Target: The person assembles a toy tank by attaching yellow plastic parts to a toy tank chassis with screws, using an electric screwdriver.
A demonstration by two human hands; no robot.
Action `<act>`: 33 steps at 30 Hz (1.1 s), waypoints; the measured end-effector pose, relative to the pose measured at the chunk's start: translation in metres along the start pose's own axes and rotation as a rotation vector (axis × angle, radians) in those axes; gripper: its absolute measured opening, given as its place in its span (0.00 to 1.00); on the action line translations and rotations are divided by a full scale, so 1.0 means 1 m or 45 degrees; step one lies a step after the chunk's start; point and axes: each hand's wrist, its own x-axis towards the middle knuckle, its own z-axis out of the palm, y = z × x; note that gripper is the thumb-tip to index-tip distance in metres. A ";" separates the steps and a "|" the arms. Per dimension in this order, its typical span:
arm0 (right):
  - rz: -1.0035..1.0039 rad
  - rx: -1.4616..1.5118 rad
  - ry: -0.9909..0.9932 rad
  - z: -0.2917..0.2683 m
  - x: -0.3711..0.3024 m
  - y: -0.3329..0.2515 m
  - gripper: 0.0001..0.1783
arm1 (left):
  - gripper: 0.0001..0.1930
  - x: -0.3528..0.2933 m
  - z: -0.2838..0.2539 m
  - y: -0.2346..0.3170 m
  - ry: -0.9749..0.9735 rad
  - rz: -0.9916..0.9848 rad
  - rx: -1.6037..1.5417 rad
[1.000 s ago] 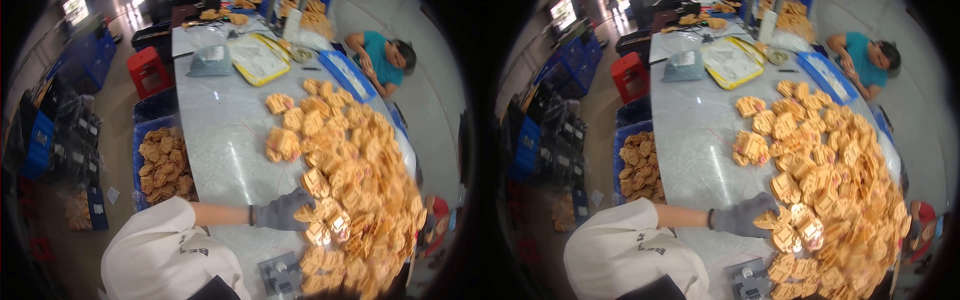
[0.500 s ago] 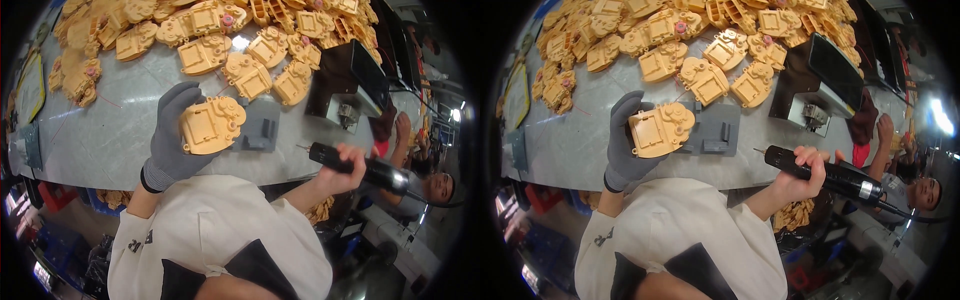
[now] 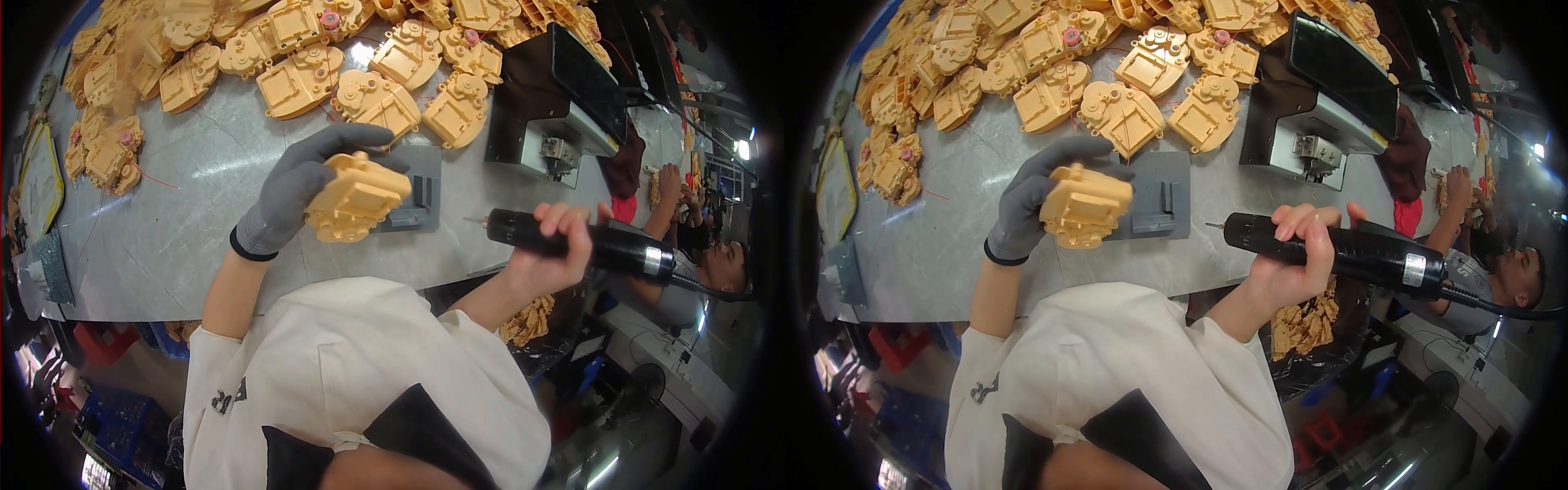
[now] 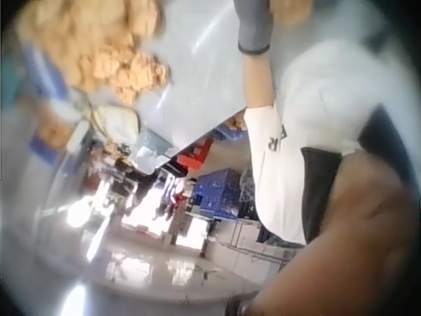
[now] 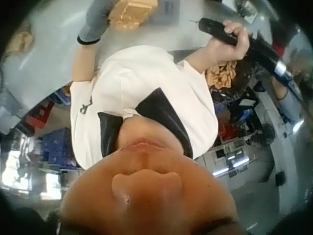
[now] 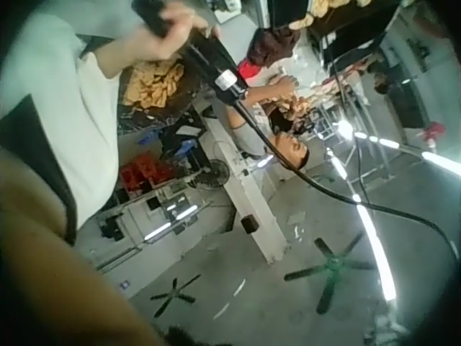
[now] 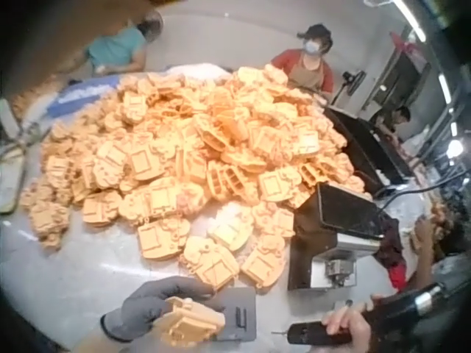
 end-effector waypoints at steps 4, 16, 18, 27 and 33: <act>-0.010 0.002 0.015 0.006 -0.003 -0.002 0.26 | 0.17 0.036 0.005 0.011 -0.324 -0.058 0.665; -0.031 -0.015 0.080 -0.008 -0.002 -0.007 0.25 | 0.26 0.020 0.022 -0.015 -0.017 0.667 1.942; -0.024 -0.024 0.121 -0.009 0.001 -0.004 0.24 | 0.39 0.013 0.018 -0.015 -0.215 0.398 2.123; -0.129 -0.065 0.130 -0.022 0.013 -0.010 0.22 | 0.43 -0.003 0.029 -0.030 -0.038 0.307 2.118; -0.461 -0.262 0.111 -0.031 0.044 -0.028 0.19 | 0.44 -0.016 0.044 -0.008 -0.015 0.427 2.092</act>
